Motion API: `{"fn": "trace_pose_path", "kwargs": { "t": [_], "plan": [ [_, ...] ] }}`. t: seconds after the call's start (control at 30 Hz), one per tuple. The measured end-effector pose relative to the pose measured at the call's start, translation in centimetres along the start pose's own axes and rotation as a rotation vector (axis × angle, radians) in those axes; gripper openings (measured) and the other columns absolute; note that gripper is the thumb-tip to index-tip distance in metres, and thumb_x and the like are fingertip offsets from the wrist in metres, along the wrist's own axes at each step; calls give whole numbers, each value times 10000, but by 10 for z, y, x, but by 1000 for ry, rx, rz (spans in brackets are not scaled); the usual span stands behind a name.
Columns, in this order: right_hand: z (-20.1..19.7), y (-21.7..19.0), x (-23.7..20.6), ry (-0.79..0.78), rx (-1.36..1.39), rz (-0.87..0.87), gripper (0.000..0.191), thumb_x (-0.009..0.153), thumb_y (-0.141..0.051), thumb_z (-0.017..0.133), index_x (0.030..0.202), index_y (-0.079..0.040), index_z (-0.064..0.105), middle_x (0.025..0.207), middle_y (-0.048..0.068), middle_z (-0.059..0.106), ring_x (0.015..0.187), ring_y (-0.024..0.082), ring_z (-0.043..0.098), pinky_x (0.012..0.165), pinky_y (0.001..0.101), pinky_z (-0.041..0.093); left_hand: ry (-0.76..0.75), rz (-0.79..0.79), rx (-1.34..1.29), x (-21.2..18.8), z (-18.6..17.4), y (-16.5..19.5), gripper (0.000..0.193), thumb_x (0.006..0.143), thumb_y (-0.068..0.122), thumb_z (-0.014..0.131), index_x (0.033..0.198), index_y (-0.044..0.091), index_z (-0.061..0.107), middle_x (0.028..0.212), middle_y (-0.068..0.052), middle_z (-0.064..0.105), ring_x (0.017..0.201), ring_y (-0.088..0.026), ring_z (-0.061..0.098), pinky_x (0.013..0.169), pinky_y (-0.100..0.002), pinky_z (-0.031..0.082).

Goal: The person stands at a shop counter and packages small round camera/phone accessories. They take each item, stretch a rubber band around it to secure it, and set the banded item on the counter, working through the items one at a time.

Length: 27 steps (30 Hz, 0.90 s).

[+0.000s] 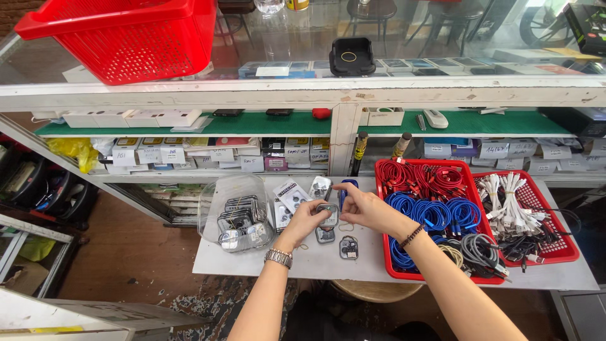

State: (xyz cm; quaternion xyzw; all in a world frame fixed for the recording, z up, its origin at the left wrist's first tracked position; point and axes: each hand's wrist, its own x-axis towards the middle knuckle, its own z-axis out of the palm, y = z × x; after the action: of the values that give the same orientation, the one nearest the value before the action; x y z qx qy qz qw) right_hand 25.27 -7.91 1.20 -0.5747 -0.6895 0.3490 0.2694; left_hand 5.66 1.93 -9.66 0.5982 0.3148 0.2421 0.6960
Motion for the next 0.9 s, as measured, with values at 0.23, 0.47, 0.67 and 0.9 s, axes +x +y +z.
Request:
{"fn": "trace_pose_path", "kwargs": {
  "t": [0.23,0.47,0.67,0.9],
  "plan": [
    [-1,-4,3,-30,-70,2,736,855,-116,749,1487,-136,371,790,74,715,743,204,708,701,332,572,-38,37,25,-7,5,11,263,933,145,666,1141,-14,683,968,-10,683,852,-77,653,724,-291,634],
    [-1,10,9,3,59,25,752,857,-105,732,1509,-134,360,804,87,724,743,198,712,700,317,573,41,-8,78,-7,11,12,298,930,232,747,1118,6,696,967,-31,703,834,-79,647,672,-260,583],
    [50,4,-11,736,-271,-150,392,918,-116,706,1303,-73,652,1074,118,661,910,271,621,848,383,523,393,23,-150,1,25,-5,323,900,244,742,1118,19,664,980,-37,712,830,-100,662,663,-264,569],
    [107,2,-11,796,-51,-16,447,928,-93,666,1375,-97,653,1163,102,629,1036,273,569,807,364,521,577,178,-187,-4,62,-5,291,941,202,702,1111,-20,618,984,-74,690,869,-105,616,732,-273,519]
  ]
}}
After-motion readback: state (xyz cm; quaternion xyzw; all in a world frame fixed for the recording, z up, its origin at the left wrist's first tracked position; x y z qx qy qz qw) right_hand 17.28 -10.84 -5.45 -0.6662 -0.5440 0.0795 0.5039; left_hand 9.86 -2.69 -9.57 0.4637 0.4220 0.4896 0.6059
